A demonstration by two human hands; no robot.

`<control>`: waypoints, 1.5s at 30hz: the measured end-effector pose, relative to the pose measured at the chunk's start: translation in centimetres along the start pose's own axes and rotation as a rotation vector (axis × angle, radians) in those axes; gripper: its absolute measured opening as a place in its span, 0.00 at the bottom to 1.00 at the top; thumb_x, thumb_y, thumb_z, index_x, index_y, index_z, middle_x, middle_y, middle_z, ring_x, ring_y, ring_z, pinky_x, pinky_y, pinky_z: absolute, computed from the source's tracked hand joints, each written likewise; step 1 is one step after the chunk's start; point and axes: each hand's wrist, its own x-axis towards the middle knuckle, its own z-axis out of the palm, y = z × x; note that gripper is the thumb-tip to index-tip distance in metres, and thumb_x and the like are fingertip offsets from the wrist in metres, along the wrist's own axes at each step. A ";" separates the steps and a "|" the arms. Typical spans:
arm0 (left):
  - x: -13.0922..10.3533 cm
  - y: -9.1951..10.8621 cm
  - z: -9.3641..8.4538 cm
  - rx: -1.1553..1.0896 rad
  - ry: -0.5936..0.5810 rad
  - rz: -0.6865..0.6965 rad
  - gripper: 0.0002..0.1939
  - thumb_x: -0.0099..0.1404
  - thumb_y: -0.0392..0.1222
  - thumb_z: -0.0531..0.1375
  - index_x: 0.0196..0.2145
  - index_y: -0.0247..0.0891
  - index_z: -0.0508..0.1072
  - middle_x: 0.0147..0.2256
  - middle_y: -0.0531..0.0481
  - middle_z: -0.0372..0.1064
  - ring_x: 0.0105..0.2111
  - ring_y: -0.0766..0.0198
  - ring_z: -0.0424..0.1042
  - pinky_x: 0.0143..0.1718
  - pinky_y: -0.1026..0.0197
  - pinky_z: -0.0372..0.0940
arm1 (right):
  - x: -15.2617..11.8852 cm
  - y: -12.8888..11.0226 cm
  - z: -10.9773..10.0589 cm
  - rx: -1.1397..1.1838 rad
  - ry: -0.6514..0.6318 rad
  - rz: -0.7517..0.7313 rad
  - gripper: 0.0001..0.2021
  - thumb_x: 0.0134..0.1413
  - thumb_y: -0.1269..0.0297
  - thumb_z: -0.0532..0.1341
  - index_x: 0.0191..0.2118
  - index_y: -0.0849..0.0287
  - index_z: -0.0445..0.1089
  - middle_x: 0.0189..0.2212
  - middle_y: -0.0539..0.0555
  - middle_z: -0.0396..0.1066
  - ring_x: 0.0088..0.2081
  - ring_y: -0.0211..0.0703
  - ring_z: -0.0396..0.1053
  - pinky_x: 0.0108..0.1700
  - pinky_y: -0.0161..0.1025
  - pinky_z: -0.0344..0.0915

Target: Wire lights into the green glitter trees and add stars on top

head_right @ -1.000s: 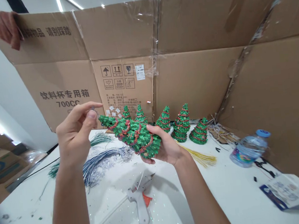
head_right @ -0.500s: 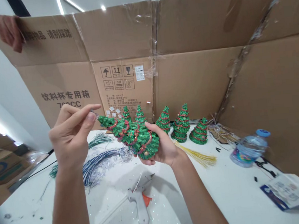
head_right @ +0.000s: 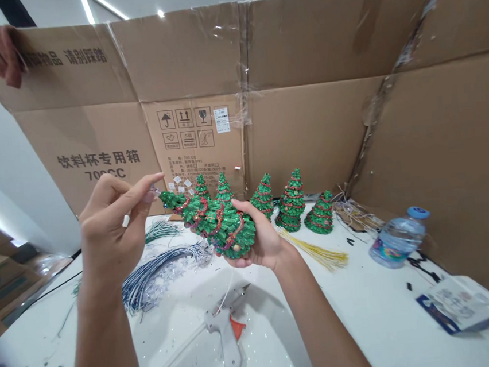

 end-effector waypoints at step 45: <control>-0.2 -0.6 2.8 -0.687 0.212 -0.577 0.11 0.73 0.52 0.68 0.36 0.44 0.83 0.36 0.50 0.77 0.39 0.63 0.75 0.49 0.59 0.71 | 3.8 2.9 0.3 0.126 -0.373 0.154 0.46 0.61 0.21 0.41 0.51 0.60 0.72 0.34 0.66 0.82 0.24 0.49 0.72 0.14 0.31 0.50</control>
